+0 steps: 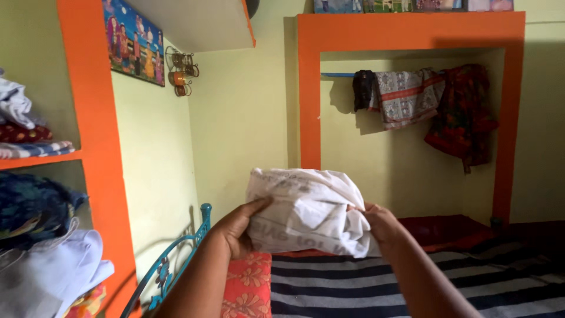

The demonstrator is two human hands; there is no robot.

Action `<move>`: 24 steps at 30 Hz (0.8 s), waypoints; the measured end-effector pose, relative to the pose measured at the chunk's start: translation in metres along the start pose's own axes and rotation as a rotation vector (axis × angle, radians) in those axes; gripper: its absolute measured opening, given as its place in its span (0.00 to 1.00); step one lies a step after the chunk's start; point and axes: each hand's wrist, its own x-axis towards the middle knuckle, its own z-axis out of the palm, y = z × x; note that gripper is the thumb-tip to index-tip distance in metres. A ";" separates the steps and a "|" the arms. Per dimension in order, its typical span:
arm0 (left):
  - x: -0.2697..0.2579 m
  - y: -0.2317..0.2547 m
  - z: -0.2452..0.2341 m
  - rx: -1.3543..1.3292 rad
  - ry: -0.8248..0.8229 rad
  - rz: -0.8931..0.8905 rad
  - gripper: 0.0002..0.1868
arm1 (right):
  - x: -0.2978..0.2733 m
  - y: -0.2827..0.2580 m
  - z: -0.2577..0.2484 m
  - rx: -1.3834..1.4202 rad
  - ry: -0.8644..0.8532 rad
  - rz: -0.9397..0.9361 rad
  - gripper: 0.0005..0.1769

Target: The person folds a blue floral cloth and places it on a shelf, smooths a striped bedsheet by hand, and puts a white plastic bag into a shelving unit before straightening a stack of books.

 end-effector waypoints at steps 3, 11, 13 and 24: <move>0.005 -0.004 -0.002 -0.006 -0.017 -0.019 0.28 | -0.001 -0.016 0.001 -0.043 -0.106 -0.034 0.18; 0.012 0.015 0.011 0.013 0.405 0.225 0.25 | -0.010 -0.025 0.006 0.091 -0.093 0.180 0.19; 0.017 0.017 0.013 -0.049 0.483 0.316 0.24 | -0.014 -0.034 0.019 0.124 -0.077 0.144 0.23; -0.022 -0.019 0.022 0.221 0.958 0.461 0.21 | -0.094 -0.066 0.065 -0.138 -0.036 0.254 0.32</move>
